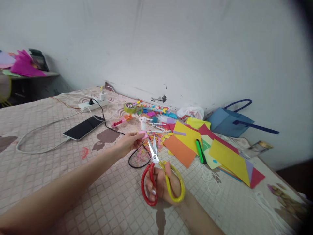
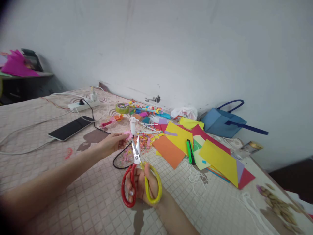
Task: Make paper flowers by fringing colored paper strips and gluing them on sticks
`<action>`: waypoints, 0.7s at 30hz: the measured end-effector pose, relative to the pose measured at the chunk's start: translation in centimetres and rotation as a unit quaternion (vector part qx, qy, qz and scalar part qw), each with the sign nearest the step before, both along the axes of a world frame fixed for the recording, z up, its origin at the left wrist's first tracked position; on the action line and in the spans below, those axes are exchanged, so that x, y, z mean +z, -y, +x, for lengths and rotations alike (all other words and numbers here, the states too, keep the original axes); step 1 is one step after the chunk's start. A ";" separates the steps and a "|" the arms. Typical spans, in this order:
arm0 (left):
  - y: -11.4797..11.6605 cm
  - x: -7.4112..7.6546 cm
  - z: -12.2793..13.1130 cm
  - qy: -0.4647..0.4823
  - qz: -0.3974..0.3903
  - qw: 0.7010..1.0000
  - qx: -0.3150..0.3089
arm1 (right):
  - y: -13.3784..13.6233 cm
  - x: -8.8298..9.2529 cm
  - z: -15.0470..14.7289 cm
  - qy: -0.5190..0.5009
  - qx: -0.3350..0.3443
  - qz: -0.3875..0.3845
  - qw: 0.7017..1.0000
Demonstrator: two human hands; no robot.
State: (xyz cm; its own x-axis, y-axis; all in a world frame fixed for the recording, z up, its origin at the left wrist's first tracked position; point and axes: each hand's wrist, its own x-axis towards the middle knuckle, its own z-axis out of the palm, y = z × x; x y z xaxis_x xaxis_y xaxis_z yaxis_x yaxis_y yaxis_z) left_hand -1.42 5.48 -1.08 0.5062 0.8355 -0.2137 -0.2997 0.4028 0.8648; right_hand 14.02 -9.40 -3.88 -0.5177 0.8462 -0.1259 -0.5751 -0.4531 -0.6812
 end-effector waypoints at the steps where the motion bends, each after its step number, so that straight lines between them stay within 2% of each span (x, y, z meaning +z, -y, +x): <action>1: 0.0 0.0 0.0 -0.003 0.006 1.000 0.001 | 0.0 0.1 0.0 0.003 0.000 0.000 1.000; 10: 0.3 0.1 0.0 -0.024 0.032 0.999 0.004 | 0.1 0.5 -0.1 0.005 -0.002 -0.022 1.000; 16: 0.8 -0.1 0.2 -0.058 0.094 0.992 -0.054 | 0.1 1.0 -0.3 0.013 -0.012 -0.009 1.000; 21: 0.9 -0.2 0.4 -0.067 0.110 0.987 -0.092 | 0.1 0.7 -0.4 0.003 -0.016 -0.008 1.000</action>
State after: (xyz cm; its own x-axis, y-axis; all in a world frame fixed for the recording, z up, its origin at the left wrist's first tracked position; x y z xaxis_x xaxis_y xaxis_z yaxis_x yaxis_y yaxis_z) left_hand -1.05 4.61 -1.31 0.6330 0.7659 -0.1123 -0.1168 0.2379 0.9642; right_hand 13.58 -9.49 -3.14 -0.4888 0.8606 -0.1429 -0.5860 -0.4453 -0.6770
